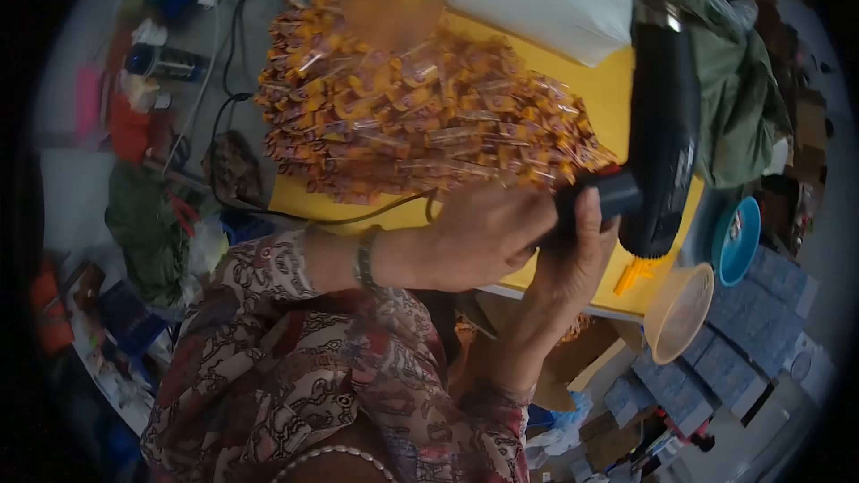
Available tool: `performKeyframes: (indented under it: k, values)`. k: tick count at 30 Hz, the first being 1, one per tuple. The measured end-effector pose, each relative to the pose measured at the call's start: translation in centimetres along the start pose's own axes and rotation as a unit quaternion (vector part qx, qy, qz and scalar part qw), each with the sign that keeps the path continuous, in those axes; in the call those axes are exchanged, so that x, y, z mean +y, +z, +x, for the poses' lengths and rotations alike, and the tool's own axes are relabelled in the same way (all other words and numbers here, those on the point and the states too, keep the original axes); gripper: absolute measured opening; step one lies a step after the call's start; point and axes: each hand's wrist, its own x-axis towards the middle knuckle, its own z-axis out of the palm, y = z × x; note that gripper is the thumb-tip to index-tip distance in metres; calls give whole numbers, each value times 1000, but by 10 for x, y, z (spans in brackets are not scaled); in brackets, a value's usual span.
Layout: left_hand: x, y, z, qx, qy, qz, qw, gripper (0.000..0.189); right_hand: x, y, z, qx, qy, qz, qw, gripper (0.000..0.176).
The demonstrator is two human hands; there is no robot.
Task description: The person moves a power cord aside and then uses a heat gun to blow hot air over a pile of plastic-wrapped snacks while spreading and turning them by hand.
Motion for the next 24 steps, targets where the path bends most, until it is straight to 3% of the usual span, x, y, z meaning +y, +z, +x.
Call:
performKeyframes:
  k: [2,4,5,7,8,9,10,11,12,13,14,15,16,17,18,20,22,24]
  values:
    - [0,4,-6,28,23,109,993,26,8,-10,6,-14,48,14,999,44]
    - [-5,14,-10,48,34,183,981,22,10,2,7,58,93,8,994,42]
    - [-6,18,-11,73,42,217,973,22,19,-22,16,65,96,38,992,42]
    - [2,11,-13,4,37,183,982,44,17,-16,11,54,72,84,992,44]
    - [8,2,-16,-40,32,131,990,50,11,-12,11,12,35,64,997,53]
    - [9,-12,-16,-123,-8,-8,992,63,8,-11,12,-65,61,146,985,56]
    - [3,-25,-21,-123,-10,-4,992,63,5,-11,14,-141,85,228,960,59]
    - [-6,-42,-27,-75,-30,-28,996,64,-2,-18,19,-168,58,243,954,70]
    - [-17,-61,-34,-27,-50,-52,997,65,-10,-25,16,-215,71,327,917,75]
    - [-37,-87,-43,13,-125,6,992,63,-17,-31,15,-260,83,407,872,81]
    - [-63,-114,-61,86,-155,152,972,58,-20,-36,17,-327,77,474,814,93]
    - [-86,-142,-82,147,-199,276,929,52,-28,-34,13,-325,77,476,814,93]
    - [-125,-168,-117,162,-252,355,886,49,-38,-31,9,-327,69,363,870,97]
    - [-145,-190,-151,178,-359,432,808,49,-45,-29,3,-328,60,243,911,100]
    - [-177,-211,-197,186,-351,518,758,46,-38,-35,-8,-242,43,201,948,88]
    - [-188,-232,-238,182,-460,558,666,43,-25,-47,-21,-206,77,271,937,83]
    - [-200,-243,-271,155,-488,548,662,43,-13,-48,-27,-165,115,394,897,71]
    - [-214,-249,-281,125,-511,535,661,43,-8,-49,-27,-179,108,359,910,69]
